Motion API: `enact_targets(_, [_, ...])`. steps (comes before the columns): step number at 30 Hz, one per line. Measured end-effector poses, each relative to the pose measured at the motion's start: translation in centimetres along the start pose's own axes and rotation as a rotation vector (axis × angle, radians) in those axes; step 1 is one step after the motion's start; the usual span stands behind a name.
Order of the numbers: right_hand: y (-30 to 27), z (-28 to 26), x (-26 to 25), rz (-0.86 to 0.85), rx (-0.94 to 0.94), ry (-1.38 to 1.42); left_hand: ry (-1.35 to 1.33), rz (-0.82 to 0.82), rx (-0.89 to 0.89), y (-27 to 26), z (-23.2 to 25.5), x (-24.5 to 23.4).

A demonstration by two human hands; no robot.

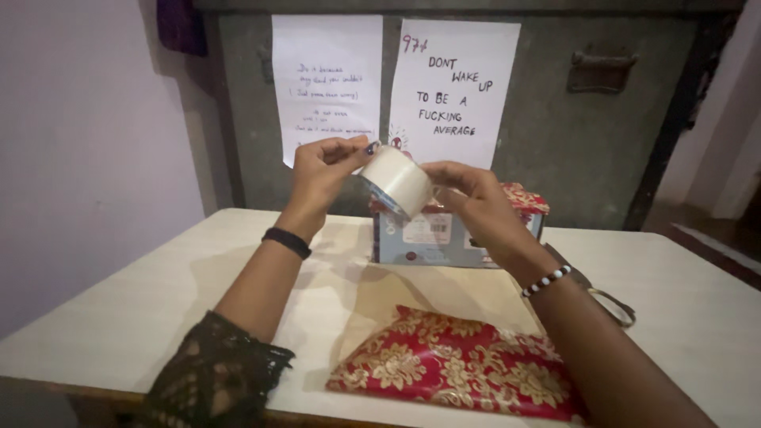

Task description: The person wraps a rectangular box with red and gold patterned paper. They fold the paper around the box, apply clear tape to secure the edges, and use scissors to cut the tape. The process is shown from start to finish, resulting in a fully wrapped gift.

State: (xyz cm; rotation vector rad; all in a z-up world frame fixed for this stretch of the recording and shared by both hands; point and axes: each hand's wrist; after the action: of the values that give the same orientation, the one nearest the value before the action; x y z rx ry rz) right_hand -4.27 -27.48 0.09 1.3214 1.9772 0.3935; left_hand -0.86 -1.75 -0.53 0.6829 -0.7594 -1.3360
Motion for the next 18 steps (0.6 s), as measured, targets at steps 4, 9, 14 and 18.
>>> enact_targets(4, [0.2,0.6,-0.1,0.062,0.036,0.03,0.149,-0.032,-0.018,-0.5,0.7,1.0])
enact_targets(9, [0.2,0.7,0.5,0.027,0.101,0.049,0.4,0.001,0.034,-1.5,3.1,3.1])
enact_targets(14, [-0.3,0.2,1.8,-0.007,0.224,-0.088,0.332,-0.032,-0.063,-3.0,4.5,4.8])
enact_targets(18, [-0.8,-0.2,2.2,-0.062,0.084,-0.008,0.365,-0.079,0.282,-3.2,4.0,5.2])
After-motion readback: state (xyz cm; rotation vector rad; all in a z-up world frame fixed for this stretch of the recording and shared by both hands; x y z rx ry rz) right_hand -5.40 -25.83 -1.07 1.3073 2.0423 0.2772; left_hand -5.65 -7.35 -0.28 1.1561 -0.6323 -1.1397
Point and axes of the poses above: each hand's wrist, its own y-axis towards the middle knuckle, its own x-axis out of the palm, z = x × y
